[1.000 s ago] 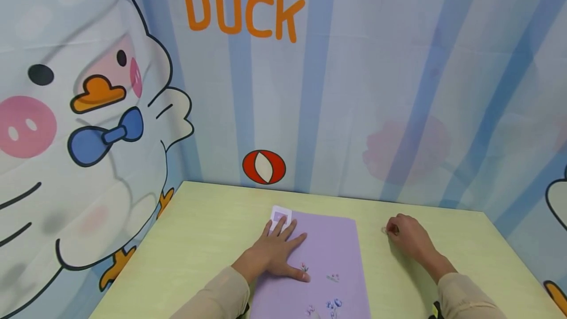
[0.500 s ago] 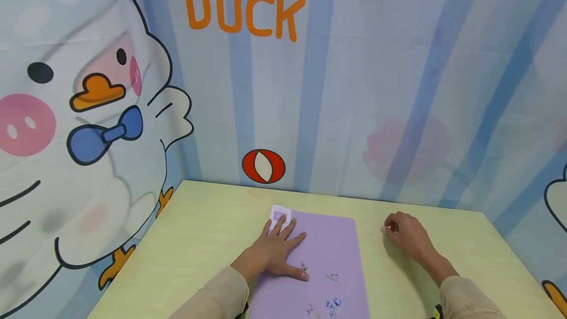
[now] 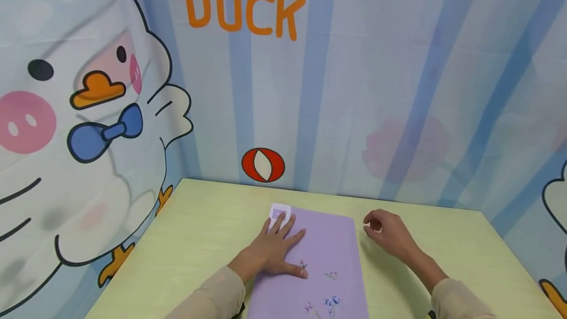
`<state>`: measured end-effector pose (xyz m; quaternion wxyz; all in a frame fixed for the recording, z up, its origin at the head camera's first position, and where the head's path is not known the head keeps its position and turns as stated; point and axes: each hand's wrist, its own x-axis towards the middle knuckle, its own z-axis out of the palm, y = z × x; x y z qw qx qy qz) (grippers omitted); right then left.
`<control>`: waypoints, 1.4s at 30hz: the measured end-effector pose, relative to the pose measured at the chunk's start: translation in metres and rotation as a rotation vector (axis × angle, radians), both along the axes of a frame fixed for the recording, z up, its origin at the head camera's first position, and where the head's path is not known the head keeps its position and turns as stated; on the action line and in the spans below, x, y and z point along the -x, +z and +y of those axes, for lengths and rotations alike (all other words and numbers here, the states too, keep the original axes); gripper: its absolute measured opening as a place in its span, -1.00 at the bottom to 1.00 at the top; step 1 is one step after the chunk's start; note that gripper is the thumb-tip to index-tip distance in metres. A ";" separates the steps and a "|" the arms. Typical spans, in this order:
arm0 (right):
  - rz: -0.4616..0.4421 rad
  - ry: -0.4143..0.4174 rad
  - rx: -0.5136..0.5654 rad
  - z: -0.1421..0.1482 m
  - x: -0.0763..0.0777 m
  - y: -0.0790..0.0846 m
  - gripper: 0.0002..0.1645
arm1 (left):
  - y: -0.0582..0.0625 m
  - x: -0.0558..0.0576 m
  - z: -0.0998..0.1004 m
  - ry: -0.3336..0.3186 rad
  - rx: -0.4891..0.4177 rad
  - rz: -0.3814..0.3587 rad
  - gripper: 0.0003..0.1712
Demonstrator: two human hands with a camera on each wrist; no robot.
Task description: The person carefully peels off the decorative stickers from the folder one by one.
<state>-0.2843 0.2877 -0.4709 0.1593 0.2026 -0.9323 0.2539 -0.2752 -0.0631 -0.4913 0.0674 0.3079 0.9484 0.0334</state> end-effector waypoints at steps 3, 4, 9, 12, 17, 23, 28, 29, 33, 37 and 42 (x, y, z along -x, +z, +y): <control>-0.007 0.029 0.005 -0.010 -0.003 0.000 -0.88 | -0.001 0.000 0.000 -0.003 -0.003 0.026 0.28; -0.010 0.037 0.007 -0.013 -0.004 0.000 -0.88 | -0.001 -0.001 0.000 -0.004 -0.006 0.033 0.28; -0.024 0.089 0.015 -0.025 -0.008 -0.004 -0.85 | 0.003 -0.004 0.000 -0.013 -0.021 0.060 0.20; -0.030 0.111 0.002 -0.032 -0.010 -0.005 -0.83 | 0.007 -0.007 -0.001 -0.016 -0.038 0.058 0.16; -0.043 0.177 -0.007 -0.040 -0.014 -0.006 -0.85 | 0.014 -0.011 -0.002 -0.008 -0.080 -0.001 0.19; -0.083 0.240 0.000 -0.048 -0.019 -0.008 -0.86 | 0.013 -0.013 -0.003 0.009 -0.077 -0.054 0.28; -0.118 0.274 -0.005 -0.054 -0.022 -0.012 -0.86 | 0.008 -0.010 -0.004 0.018 -0.048 -0.052 0.27; -0.123 0.279 -0.005 -0.055 -0.022 -0.013 -0.86 | 0.007 -0.009 -0.004 0.020 -0.042 -0.051 0.26; -0.140 0.307 0.004 -0.059 -0.024 -0.019 -0.83 | 0.005 -0.004 -0.005 0.028 -0.016 -0.038 0.25; -0.159 0.341 0.007 -0.063 -0.026 -0.022 -0.78 | 0.002 0.000 -0.006 0.034 0.005 -0.025 0.26; -0.178 0.351 -0.044 -0.067 -0.029 -0.023 -0.77 | -0.002 0.003 -0.006 0.033 0.005 -0.013 0.27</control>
